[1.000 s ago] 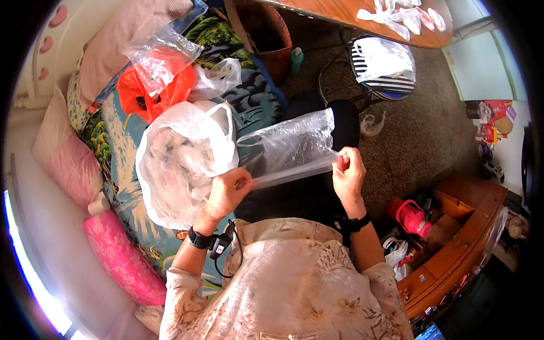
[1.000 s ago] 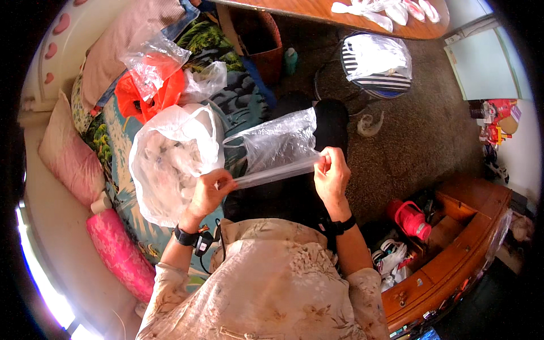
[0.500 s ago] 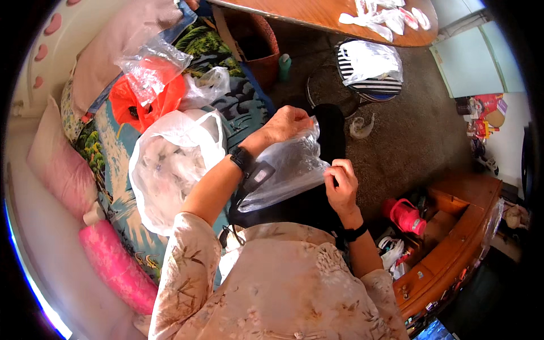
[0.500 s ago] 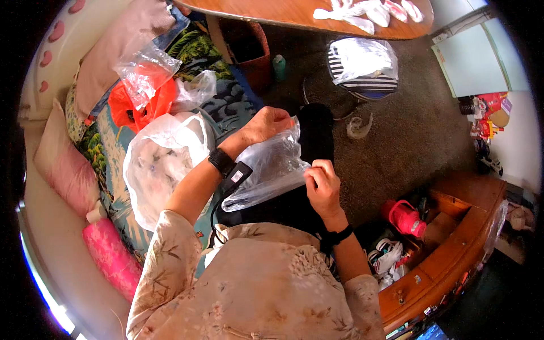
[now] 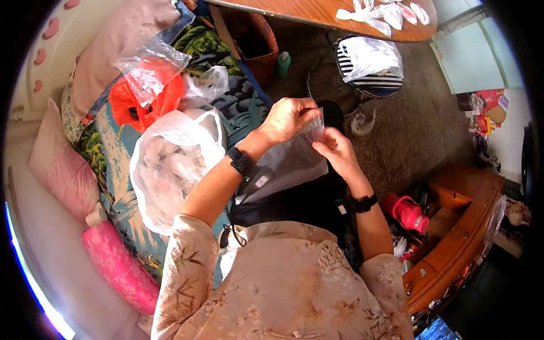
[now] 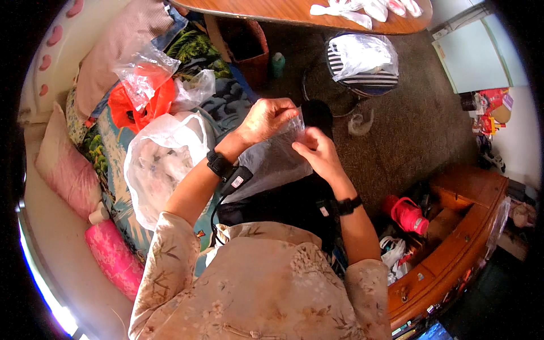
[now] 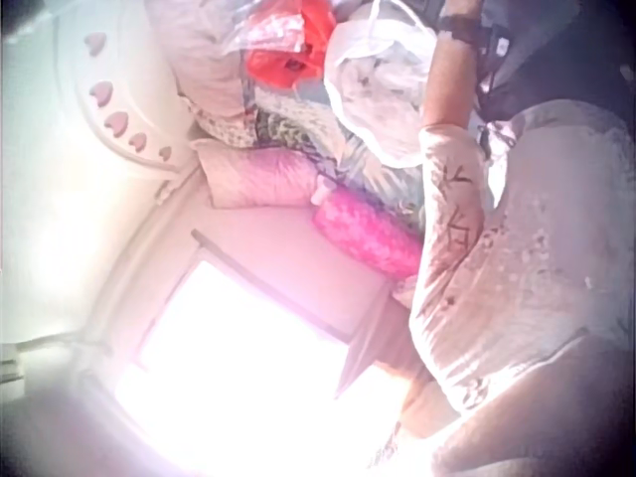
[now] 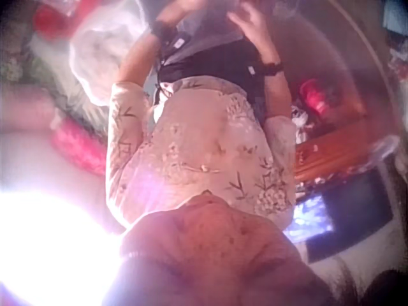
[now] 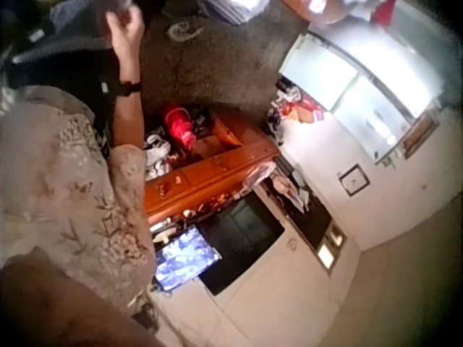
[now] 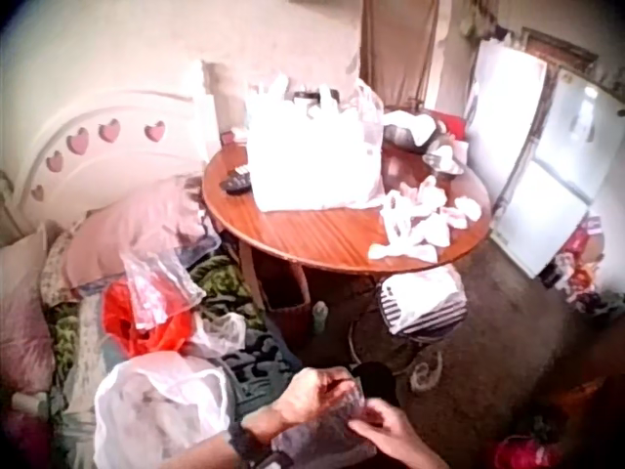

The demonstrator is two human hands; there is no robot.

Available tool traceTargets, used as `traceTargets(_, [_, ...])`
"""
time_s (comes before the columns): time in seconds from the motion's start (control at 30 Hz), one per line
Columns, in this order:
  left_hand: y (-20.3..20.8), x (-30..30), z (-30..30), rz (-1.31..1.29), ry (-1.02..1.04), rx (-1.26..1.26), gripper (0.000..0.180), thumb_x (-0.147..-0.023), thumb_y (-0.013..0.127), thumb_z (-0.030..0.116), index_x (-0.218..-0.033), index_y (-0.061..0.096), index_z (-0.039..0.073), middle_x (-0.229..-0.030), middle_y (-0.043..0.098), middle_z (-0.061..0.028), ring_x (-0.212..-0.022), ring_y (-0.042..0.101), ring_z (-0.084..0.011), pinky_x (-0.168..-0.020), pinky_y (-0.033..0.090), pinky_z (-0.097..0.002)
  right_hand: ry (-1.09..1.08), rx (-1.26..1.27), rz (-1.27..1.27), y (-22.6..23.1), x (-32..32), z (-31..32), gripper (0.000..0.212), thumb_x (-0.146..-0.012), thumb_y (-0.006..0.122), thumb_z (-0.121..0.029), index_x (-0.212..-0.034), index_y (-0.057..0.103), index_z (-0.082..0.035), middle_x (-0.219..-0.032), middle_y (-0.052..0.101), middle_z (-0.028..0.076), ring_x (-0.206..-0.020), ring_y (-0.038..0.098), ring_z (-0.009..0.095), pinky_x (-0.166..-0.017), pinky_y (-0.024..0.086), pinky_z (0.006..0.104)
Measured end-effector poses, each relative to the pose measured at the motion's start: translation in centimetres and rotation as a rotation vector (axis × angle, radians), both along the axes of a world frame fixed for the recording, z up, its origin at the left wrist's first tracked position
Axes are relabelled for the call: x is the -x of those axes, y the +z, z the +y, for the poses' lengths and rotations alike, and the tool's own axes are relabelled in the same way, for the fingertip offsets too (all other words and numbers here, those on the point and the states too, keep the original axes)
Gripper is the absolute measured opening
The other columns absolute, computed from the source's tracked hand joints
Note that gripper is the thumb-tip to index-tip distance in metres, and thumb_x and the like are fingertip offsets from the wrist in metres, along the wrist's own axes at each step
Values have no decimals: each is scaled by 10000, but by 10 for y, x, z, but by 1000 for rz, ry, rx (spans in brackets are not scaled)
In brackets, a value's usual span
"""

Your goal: The person sorts through plastic bags, pulling items from a large white bag, unfolding smaller transparent bags, and folding or rolling them by hand before setting them aside.

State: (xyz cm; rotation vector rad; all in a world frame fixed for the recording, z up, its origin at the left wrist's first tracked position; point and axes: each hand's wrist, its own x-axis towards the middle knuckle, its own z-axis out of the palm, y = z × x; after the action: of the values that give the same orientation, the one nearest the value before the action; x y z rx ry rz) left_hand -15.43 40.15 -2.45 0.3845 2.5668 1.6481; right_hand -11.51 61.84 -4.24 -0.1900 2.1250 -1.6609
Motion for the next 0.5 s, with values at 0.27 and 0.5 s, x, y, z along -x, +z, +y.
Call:
traceTargets(0.27, [-7, -22, -106, -11, 705, 157, 330, -925, 688, 342, -932, 679, 12, -747, 693, -136, -677, 665, -254, -643, 519, -390, -263, 250, -113, -1, -1, 10, 102, -990, 621, -120, -915, 577, -65, -586, 508, -37, -451, 409, 31, -397, 330, 214])
traceTargets(0.5, [-36, -63, -43, -539, 112, -295, 664, -959, 621, 503, -1294, 567, -68, -1198, 665, -128, -1121, 590, -200, -969, 442, -311, -413, 268, -112, 6, -11, 15, 121, -991, 630, -159, -910, 587, -81, -574, 463, -57, -461, 403, 24, -406, 326, 205])
